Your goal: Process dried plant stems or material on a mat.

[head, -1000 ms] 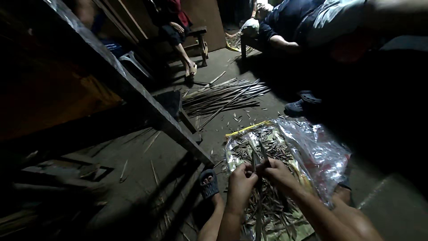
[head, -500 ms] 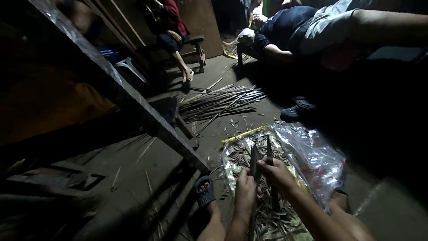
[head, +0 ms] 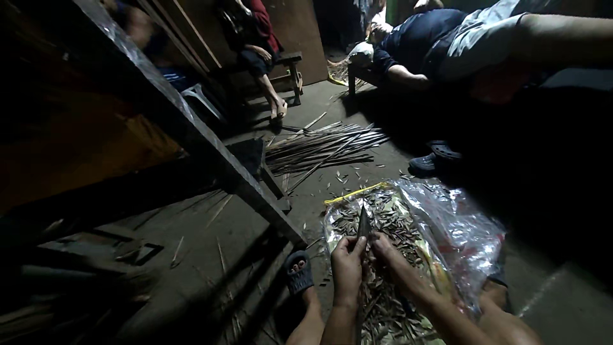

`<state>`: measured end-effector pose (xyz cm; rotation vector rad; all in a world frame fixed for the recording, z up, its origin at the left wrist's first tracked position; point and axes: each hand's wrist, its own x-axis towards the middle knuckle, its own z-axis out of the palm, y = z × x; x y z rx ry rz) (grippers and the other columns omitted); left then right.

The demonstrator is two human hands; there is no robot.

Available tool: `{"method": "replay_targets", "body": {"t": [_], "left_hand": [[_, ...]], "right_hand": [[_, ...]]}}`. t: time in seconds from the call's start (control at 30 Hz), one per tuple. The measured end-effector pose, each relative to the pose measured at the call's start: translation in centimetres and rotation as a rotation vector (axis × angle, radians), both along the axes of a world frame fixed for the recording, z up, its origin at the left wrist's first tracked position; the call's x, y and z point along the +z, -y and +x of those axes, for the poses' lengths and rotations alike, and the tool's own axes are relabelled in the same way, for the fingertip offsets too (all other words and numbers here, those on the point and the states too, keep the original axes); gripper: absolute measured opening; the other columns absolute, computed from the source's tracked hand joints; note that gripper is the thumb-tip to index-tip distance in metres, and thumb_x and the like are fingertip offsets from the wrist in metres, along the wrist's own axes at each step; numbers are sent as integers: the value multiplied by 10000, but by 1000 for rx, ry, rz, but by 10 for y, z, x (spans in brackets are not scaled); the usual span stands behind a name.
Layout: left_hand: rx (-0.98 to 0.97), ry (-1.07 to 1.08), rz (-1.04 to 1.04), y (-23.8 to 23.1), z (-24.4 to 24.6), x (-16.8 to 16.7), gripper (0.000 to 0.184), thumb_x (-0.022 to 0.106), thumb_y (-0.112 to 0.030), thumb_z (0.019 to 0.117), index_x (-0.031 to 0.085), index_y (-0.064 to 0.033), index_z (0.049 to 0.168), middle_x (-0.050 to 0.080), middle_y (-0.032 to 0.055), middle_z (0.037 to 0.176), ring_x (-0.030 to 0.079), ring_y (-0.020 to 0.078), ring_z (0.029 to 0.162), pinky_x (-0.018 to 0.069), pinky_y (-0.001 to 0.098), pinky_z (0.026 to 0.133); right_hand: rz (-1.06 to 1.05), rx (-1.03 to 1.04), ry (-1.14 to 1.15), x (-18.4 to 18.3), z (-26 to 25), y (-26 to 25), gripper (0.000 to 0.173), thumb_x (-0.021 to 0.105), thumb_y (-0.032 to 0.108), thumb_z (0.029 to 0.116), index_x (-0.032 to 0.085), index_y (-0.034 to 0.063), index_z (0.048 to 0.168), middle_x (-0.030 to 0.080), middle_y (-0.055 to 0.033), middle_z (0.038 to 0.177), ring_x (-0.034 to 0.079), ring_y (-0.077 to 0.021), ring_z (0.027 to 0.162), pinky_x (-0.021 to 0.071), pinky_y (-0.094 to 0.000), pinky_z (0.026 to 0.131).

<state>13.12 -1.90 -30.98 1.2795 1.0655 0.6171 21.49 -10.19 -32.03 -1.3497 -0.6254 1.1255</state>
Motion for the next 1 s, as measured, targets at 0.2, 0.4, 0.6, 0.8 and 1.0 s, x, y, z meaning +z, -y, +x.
{"method": "replay_targets", "body": {"t": [0.2, 0.4, 0.6, 0.8, 1.0], "left_hand": [[-3, 33, -13, 4, -2, 4, 63, 656, -33, 979, 651, 14, 938, 626, 17, 670, 501, 23, 442, 415, 168, 403], [9, 56, -83, 3, -4, 9, 61, 645, -44, 989, 655, 10, 962, 633, 30, 680, 504, 30, 425, 412, 169, 373], [52, 67, -73, -3, -8, 12, 65, 642, -44, 992, 654, 7, 955, 610, 24, 664, 482, 25, 413, 401, 165, 360], [51, 96, -91, -3, -9, 12, 61, 634, -30, 993, 655, 11, 952, 611, 24, 662, 479, 21, 411, 399, 156, 361], [47, 100, -121, -1, -12, 17, 57, 606, -20, 1006, 648, 7, 977, 602, 13, 676, 458, 10, 409, 387, 150, 358]], "right_hand": [[49, -3, -51, -4, -2, 3, 536, 332, 327, 1051, 326, 11, 1485, 481, 58, 876, 437, 9, 629, 384, -169, 538], [105, -10, -105, -5, 1, 5, 553, 404, 170, 1053, 274, 4, 1564, 550, 51, 867, 459, 14, 610, 403, -166, 545], [101, 59, -255, -4, 2, 7, 494, 404, 146, 1055, 364, 43, 1537, 590, 62, 796, 480, 6, 563, 415, -163, 512], [119, 55, -272, -11, 5, 6, 596, 466, 130, 1021, 297, 112, 1592, 490, 88, 699, 418, -1, 503, 372, -181, 453], [111, 24, -151, -9, 6, 5, 546, 479, 114, 1010, 402, 85, 1550, 446, 110, 655, 380, 13, 485, 353, -177, 456]]}}
